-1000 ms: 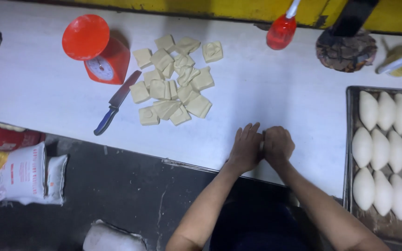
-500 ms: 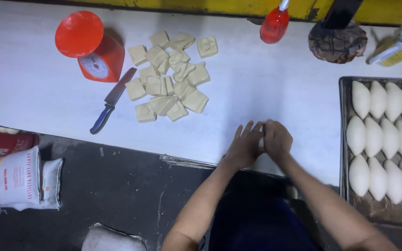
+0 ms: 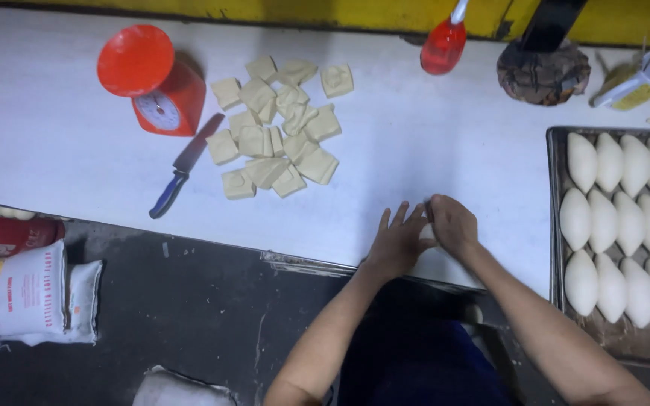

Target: Manually shaping pre-cut dough squares into elongated rolls and placing them onto a baking tray.

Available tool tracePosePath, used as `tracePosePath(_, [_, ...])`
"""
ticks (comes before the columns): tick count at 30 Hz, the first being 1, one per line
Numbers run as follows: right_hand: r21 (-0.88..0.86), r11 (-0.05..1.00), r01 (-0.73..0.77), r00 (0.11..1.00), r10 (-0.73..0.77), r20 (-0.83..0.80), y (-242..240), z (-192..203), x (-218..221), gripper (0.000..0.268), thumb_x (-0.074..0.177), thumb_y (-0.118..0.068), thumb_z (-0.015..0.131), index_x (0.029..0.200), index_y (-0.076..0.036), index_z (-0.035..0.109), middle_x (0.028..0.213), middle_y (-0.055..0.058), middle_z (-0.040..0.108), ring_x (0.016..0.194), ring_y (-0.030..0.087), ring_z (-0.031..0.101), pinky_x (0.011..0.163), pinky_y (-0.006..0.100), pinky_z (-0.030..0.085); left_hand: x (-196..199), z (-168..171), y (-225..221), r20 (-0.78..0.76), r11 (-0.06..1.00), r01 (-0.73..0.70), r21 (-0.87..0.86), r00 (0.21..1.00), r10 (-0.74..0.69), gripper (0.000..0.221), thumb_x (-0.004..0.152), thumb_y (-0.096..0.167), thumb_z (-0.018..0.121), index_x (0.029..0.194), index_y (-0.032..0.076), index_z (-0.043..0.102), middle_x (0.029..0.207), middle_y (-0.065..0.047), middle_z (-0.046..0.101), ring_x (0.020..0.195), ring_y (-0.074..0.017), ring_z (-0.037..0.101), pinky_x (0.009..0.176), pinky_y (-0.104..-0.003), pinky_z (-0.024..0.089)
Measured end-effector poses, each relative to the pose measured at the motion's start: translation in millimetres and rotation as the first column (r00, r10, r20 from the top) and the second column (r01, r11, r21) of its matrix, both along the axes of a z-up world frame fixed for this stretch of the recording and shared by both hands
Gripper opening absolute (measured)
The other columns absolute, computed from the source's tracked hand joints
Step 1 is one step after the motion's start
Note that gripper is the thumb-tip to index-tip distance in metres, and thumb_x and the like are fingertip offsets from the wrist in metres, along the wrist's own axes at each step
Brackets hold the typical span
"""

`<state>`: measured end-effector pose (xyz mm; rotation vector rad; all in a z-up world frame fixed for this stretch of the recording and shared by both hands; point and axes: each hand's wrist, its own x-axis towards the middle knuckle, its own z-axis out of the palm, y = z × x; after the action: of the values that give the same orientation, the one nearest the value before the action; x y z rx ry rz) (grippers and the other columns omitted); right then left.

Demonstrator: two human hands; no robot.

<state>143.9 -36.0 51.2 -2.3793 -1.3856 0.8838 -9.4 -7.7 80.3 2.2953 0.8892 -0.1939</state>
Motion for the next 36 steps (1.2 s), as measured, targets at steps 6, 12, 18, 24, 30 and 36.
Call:
tracePosePath(6, [-0.031,0.983,-0.179,0.883,0.174,0.437,17.0,-43.8,5.4,0.047,0.105,-0.039,0.026,0.090,-0.012,0.062,0.090,0.012,0.062,0.103,0.033,0.065,0.090,0.044,0.054,17.9,-39.5,17.7,-0.158,0.937,0.088,0.339,0.987,-0.036,0.067,0.106,0.049,0.048,0.159,0.012,0.032,0.170,-0.006,0.026,0.157,-0.0256,0.022,0.129,-0.050,0.020])
tracePosePath(12, [0.009,0.926,-0.378,0.864,0.350,0.361,-4.0,-38.0,-0.1,0.045,0.113,-0.029,0.021,0.093,-0.013,0.058,0.090,0.009,0.063,0.102,0.027,0.066,0.093,0.036,0.053,0.5,-6.1,-6.4,-0.065,0.998,0.020,0.057,0.998,-0.017,0.071,0.107,0.047,0.038,0.163,0.008,0.019,0.172,-0.010,0.019,0.159,-0.0282,0.012,0.130,-0.053,0.005])
tracePosePath(18, [0.093,0.944,-0.317,0.830,0.228,0.509,-21.2,-96.1,12.2,0.053,0.109,-0.039,0.015,0.089,-0.018,0.060,0.088,0.006,0.056,0.099,0.025,0.062,0.089,0.037,0.051,-1.3,-13.3,-5.1,-0.073,0.996,0.034,0.079,0.997,-0.029,0.065,0.107,0.044,0.042,0.160,0.010,0.028,0.171,-0.006,0.022,0.159,-0.0268,0.015,0.130,-0.052,0.006])
tracePosePath(24, [0.149,0.887,-0.437,0.829,0.332,0.450,-27.1,-21.3,-14.5,0.049,0.113,-0.034,0.026,0.149,-0.008,0.048,0.140,0.016,0.058,0.143,0.032,0.047,0.125,0.043,0.031,-1.2,-28.4,-23.5,-0.118,0.971,0.038,0.235,0.993,-0.010,0.062,0.110,0.042,0.041,0.158,0.006,0.031,0.172,-0.010,0.018,0.158,-0.0297,0.015,0.130,-0.054,0.011])
tracePosePath(30, [0.237,0.835,-0.496,0.847,0.406,0.343,-91.0,-89.6,10.9,0.066,0.101,-0.048,0.045,0.155,-0.010,0.041,0.152,0.014,0.051,0.147,0.031,0.042,0.129,0.042,0.025,-17.9,-15.1,-64.1,0.010,0.994,-0.107,0.028,0.994,0.107,0.060,0.107,0.039,0.042,0.154,0.003,0.032,0.169,-0.019,0.022,0.158,-0.0354,0.013,0.127,-0.059,0.005])
tracePosePath(36, [0.602,0.784,-0.153,0.985,0.167,0.034,-85.2,-82.3,24.7,0.072,0.109,-0.053,0.016,0.157,-0.004,0.038,0.151,0.022,0.050,0.140,0.042,0.044,0.121,0.049,0.033,38.9,0.7,-57.1,-0.042,0.994,-0.069,0.084,0.996,0.073,0.059,0.103,0.036,0.047,0.152,0.003,0.042,0.163,-0.018,0.038,0.156,-0.0321,0.025,0.128,-0.047,0.016])
